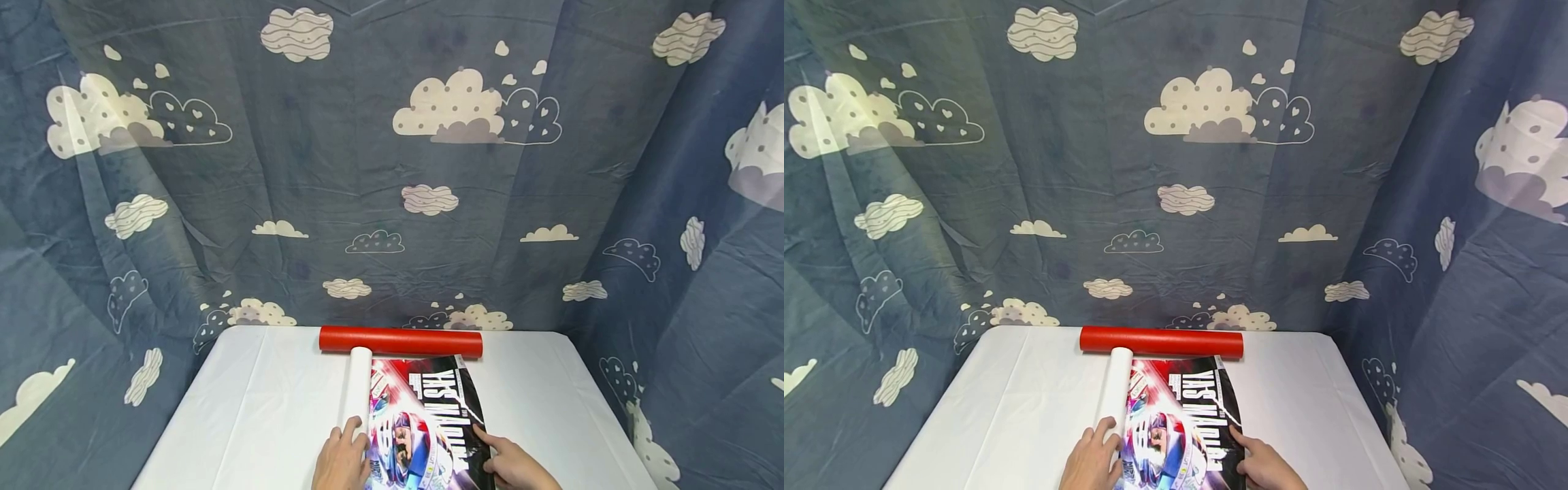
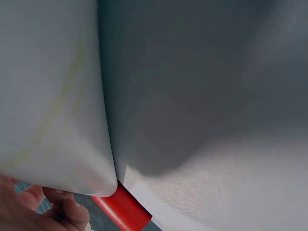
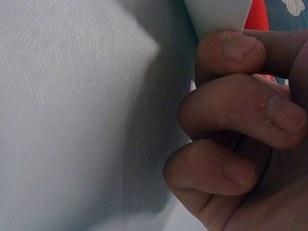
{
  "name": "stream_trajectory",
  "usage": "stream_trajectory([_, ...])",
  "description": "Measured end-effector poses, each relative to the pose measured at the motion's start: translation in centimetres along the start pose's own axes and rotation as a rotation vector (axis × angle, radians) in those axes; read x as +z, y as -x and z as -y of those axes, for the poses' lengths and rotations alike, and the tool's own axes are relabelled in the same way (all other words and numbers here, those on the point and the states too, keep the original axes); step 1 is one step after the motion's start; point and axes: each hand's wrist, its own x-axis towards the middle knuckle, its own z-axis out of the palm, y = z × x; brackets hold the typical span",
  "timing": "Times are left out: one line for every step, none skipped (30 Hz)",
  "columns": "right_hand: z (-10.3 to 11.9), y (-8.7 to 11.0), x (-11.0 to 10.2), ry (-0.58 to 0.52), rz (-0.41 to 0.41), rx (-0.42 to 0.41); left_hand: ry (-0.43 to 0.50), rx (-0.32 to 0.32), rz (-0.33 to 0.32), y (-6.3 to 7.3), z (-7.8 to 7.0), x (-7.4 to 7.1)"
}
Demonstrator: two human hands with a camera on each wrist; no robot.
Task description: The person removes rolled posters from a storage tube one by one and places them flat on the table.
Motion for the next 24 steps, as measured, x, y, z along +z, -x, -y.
stream_trajectory([-0.02, -0.01, -0.04, 0.002, -0.002, -0.001, -0.002, 0.000, 0.002, -0.02, 0.03, 0.00])
stream_trajectory([-0.04, -0.03, -0.07, 0.004, -0.006, 0.000, -0.004, 0.000, 0.006, -0.02, 0.05, 0.01])
stream_trajectory([-0.11, -0.01, -0.11, 0.009, -0.010, -0.001, -0.006, -0.002, 0.012, -0.04, 0.08, 0.00])
stream_trajectory([-0.15, -0.03, -0.13, 0.013, -0.012, 0.000, -0.005, -0.004, 0.018, -0.05, 0.11, -0.02])
stream_trajectory([-0.18, -0.04, -0.15, 0.013, -0.013, 0.004, -0.003, -0.008, 0.026, -0.02, 0.12, -0.03])
stream_trajectory([-0.21, -0.04, -0.15, 0.012, -0.014, 0.007, -0.002, -0.011, 0.033, -0.02, 0.15, -0.01])
stream_trajectory([-0.26, -0.05, -0.15, 0.011, -0.016, 0.009, 0.001, -0.015, 0.038, 0.00, 0.15, 0.00])
stream_trajectory([-0.30, -0.05, -0.15, 0.009, -0.016, 0.013, 0.004, -0.017, 0.044, 0.01, 0.18, 0.04])
stream_trajectory([-0.33, -0.04, -0.15, 0.006, -0.017, 0.017, 0.008, -0.020, 0.048, 0.03, 0.20, 0.07])
stream_trajectory([-0.31, -0.05, -0.12, 0.002, -0.018, 0.022, 0.010, -0.022, 0.050, 0.05, 0.21, 0.09])
stream_trajectory([-0.31, -0.02, -0.12, -0.004, -0.017, 0.025, 0.013, -0.025, 0.055, 0.08, 0.24, 0.12])
stream_trajectory([-0.30, 0.01, -0.12, -0.011, -0.017, 0.028, 0.012, -0.028, 0.057, 0.10, 0.25, 0.13])
stream_trajectory([-0.30, 0.03, -0.12, -0.014, -0.017, 0.029, 0.012, -0.031, 0.062, 0.13, 0.26, 0.12])
stream_trajectory([-0.32, 0.07, -0.14, -0.017, -0.016, 0.029, 0.011, -0.034, 0.066, 0.13, 0.26, 0.10])
stream_trajectory([-0.31, 0.09, -0.15, -0.021, -0.015, 0.028, 0.010, -0.037, 0.070, 0.14, 0.26, 0.05])
stream_trajectory([-0.32, 0.11, -0.17, -0.024, -0.014, 0.024, 0.010, -0.040, 0.074, 0.14, 0.27, 0.02])
stream_trajectory([-0.33, 0.13, -0.18, -0.027, -0.013, 0.023, 0.009, -0.044, 0.075, 0.13, 0.26, -0.03])
stream_trajectory([-0.37, 0.12, -0.21, -0.029, -0.011, 0.022, 0.008, -0.044, 0.072, 0.11, 0.26, -0.03])
stream_trajectory([-0.40, 0.12, -0.22, -0.031, -0.008, 0.021, 0.008, -0.043, 0.067, 0.09, 0.27, -0.03])
stream_trajectory([-0.43, 0.10, -0.23, -0.033, -0.006, 0.022, 0.006, -0.041, 0.059, 0.08, 0.29, 0.00])
stream_trajectory([-0.45, 0.07, -0.24, -0.032, -0.006, 0.024, 0.004, -0.038, 0.049, 0.10, 0.32, 0.05])
stream_trajectory([-0.44, 0.03, -0.23, -0.029, -0.006, 0.025, -0.001, -0.033, 0.037, 0.11, 0.39, 0.08])
stream_trajectory([-0.43, -0.03, -0.23, -0.027, -0.006, 0.028, -0.008, -0.029, 0.024, 0.14, 0.45, 0.09])
stream_trajectory([-0.44, -0.09, -0.22, -0.022, -0.008, 0.029, -0.015, -0.024, 0.013, 0.16, 0.56, 0.18])
